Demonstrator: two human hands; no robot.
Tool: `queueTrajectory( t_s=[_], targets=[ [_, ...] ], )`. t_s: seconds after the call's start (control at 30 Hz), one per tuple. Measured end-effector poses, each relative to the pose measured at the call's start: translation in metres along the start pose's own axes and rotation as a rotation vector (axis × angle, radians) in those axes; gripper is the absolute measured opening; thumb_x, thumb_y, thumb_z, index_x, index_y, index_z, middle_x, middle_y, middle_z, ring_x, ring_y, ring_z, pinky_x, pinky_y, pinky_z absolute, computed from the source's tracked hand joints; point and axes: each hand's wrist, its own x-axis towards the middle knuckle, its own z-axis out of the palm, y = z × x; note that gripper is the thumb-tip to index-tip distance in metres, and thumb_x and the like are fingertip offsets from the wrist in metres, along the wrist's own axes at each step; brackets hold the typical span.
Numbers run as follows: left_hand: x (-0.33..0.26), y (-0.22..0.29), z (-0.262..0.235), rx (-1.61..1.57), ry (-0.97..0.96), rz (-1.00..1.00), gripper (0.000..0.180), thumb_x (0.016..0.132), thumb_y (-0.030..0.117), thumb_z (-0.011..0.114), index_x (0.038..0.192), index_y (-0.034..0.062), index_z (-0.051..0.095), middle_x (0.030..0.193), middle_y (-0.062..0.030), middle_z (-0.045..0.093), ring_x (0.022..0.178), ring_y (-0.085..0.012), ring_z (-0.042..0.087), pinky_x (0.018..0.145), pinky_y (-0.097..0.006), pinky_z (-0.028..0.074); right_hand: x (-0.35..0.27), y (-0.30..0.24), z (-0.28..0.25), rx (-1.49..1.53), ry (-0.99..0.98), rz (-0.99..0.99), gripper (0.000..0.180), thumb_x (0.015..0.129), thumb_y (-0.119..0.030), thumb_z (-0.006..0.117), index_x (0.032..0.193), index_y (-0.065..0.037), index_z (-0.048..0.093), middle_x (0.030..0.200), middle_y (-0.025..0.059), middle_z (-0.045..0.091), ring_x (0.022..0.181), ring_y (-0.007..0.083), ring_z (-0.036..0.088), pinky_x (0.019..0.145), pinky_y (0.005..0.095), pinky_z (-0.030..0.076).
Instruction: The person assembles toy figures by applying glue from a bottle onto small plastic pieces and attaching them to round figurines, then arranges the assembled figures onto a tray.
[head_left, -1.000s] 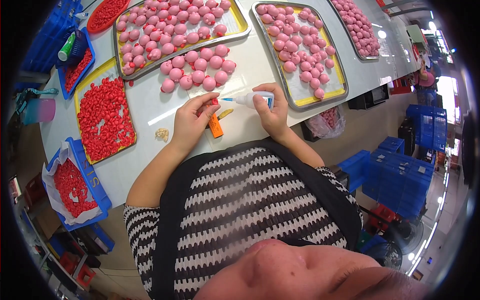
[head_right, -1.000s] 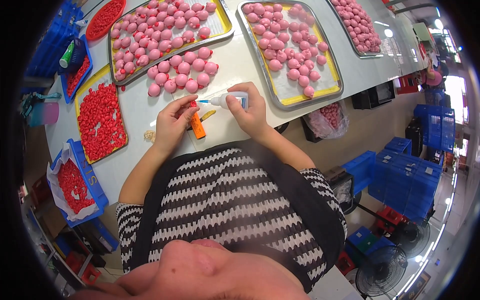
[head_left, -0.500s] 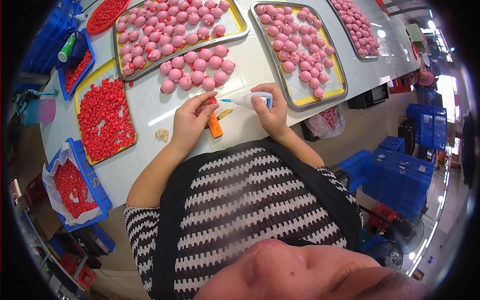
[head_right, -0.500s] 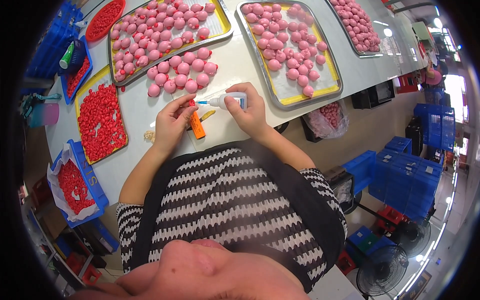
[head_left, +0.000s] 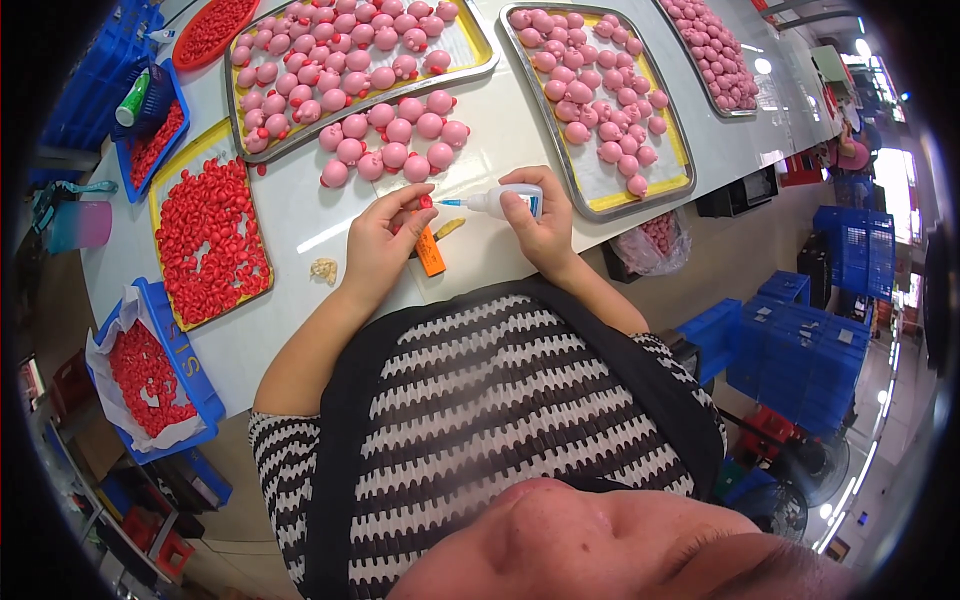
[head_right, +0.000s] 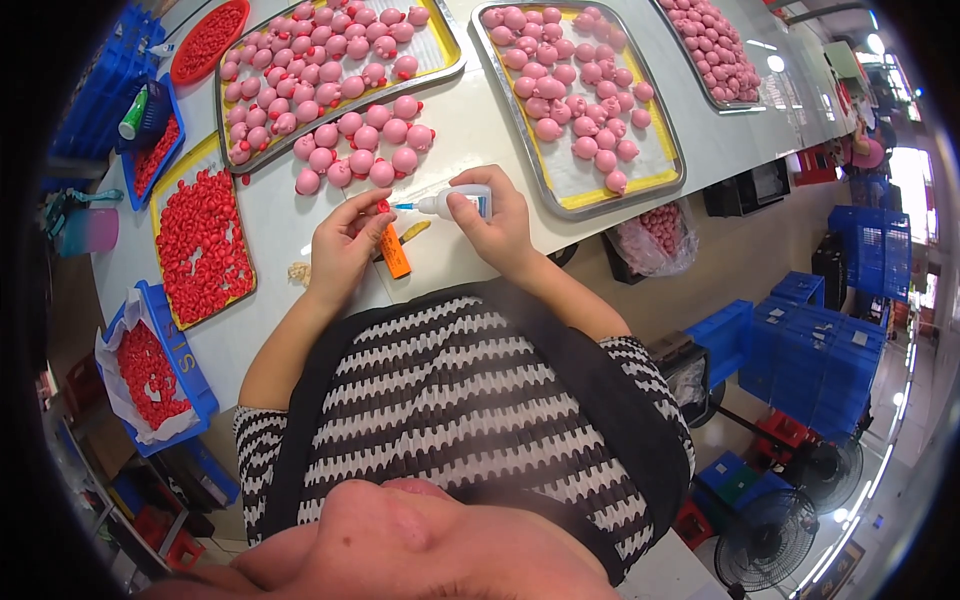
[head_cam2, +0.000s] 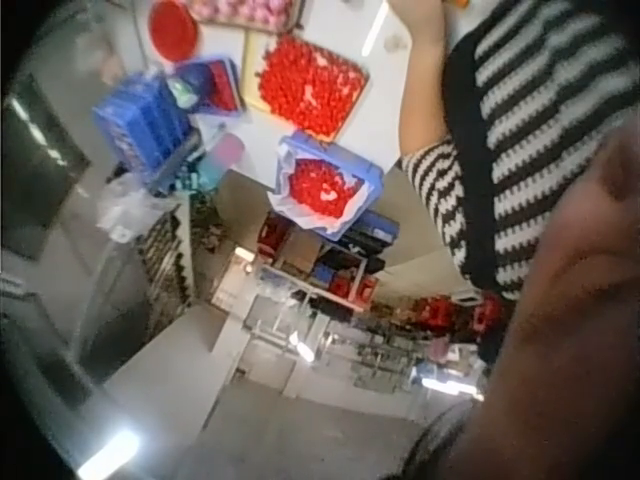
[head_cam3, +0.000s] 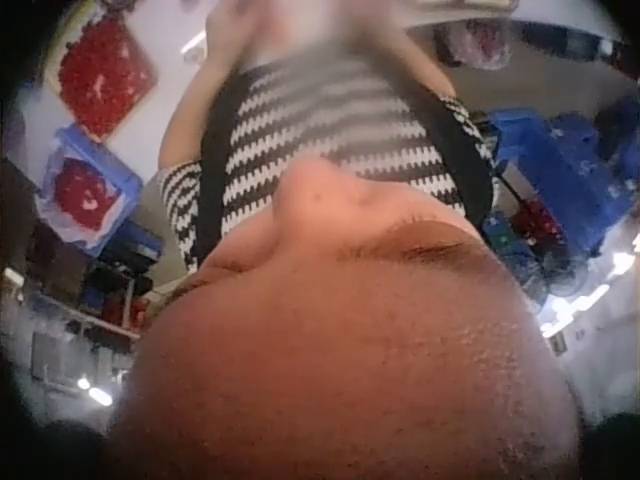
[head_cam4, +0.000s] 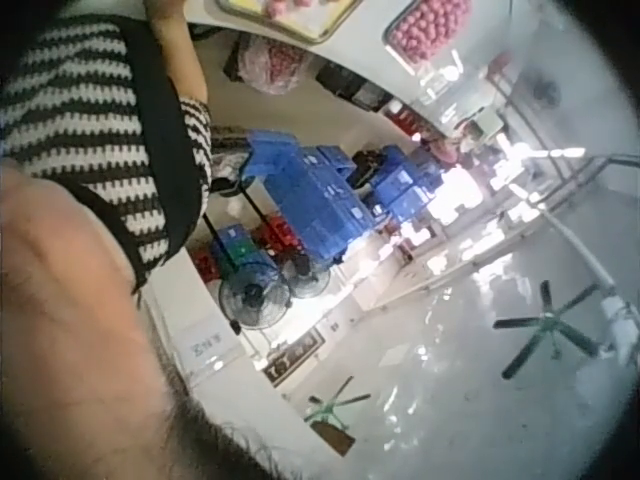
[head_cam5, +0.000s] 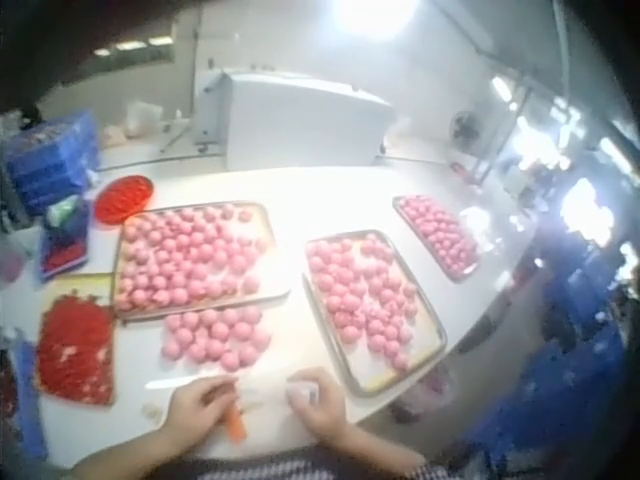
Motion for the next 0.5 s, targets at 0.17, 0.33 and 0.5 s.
queueTrajectory(
  t_s=[0.17, 0.33, 0.5],
  targets=[
    [-0.0001, -0.0004, 0.0, -0.009, 0.0, -0.013, 0.028, 0.085, 0.007, 0.062, 0.111, -0.0019, 0.059, 0.096, -0.0101, 0.064, 0.082, -0.0113, 0.062, 0.072, -0.023, 0.05, 0.0001, 0.0, 0.0001, -0.004, 0.003, 0.012, 0.024, 0.087, -0.021, 0.061, 0.099, -0.002, 0.053, 0.08, 0.0027, 0.056, 0.069, 0.0067, 0.051, 0.059, 0.0213, 0.042],
    [0.0005, -0.0018, -0.0002, -0.003, -0.004, -0.008, 0.027, 0.086, 0.007, 0.061, 0.111, -0.0019, 0.059, 0.096, -0.0099, 0.064, 0.082, -0.0112, 0.062, 0.072, -0.023, 0.05, 0.0012, 0.0007, 0.0003, -0.011, -0.001, 0.005, 0.024, 0.087, -0.021, 0.061, 0.099, -0.002, 0.053, 0.08, 0.0025, 0.056, 0.069, 0.0067, 0.051, 0.059, 0.0213, 0.042],
    [0.0007, -0.0009, -0.0002, -0.005, -0.008, -0.005, 0.027, 0.086, 0.007, 0.061, 0.111, -0.0021, 0.058, 0.096, -0.0097, 0.064, 0.082, -0.0113, 0.062, 0.072, -0.023, 0.05, 0.0014, 0.0008, -0.0007, -0.019, -0.002, 0.02, 0.024, 0.087, -0.021, 0.061, 0.099, -0.001, 0.053, 0.08, 0.0025, 0.056, 0.069, 0.0067, 0.051, 0.059, 0.0214, 0.042]
  ],
)
